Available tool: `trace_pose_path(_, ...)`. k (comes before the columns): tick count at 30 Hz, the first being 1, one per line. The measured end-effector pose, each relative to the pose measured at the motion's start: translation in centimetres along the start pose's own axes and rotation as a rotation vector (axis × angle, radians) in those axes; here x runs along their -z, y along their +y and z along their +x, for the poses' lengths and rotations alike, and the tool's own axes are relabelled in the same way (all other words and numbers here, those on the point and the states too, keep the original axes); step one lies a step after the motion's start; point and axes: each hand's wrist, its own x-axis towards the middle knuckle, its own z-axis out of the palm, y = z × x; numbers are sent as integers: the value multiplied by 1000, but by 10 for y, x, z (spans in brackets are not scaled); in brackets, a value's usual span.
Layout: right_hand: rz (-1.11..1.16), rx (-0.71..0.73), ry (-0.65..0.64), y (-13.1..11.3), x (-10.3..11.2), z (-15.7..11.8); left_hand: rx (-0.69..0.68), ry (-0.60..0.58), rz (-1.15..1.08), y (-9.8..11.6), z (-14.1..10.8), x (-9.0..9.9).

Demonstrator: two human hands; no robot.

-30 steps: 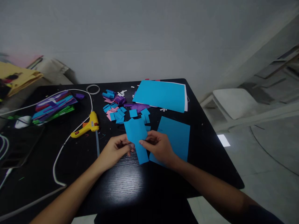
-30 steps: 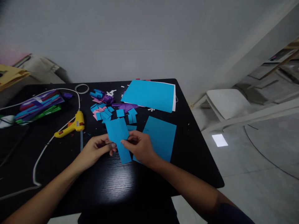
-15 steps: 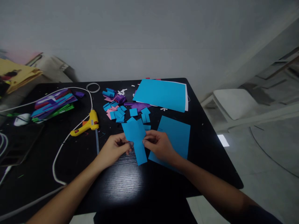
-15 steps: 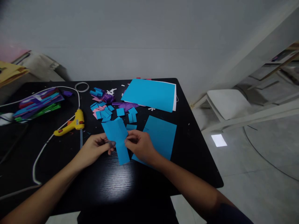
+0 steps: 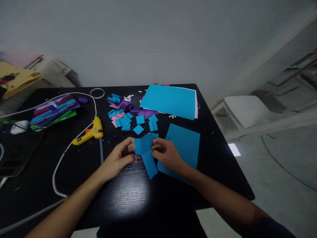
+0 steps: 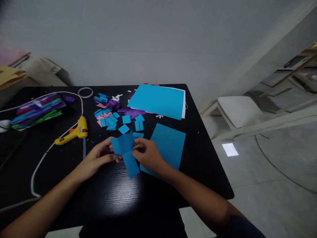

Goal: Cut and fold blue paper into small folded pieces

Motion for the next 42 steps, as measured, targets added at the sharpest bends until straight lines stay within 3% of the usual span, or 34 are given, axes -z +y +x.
trace_pose_path(5,-76,34,-14,0,1,0,-56,10,-51,-5,-4,6)
trace_pose_path(11,-136,41,-54,-2,3,1,-18,195,270,-2,0,3)
trace_pose_path(16,-114,14,-57,-12,18,7,56,123,257,-6,2,5)
trace_pose_path(22,-48,7,-175,-20,36,12,79,145,253,-5,2,5)
trace_pose_path(28,-233,31,-192,-15,35,9,110,107,275,-7,2,-1)
trace_pose_path(32,-232,40,-190,-11,33,8,60,73,283,-9,0,-5)
trace_pose_path(42,-227,39,-178,-19,27,4,1,135,256,-7,-1,-1)
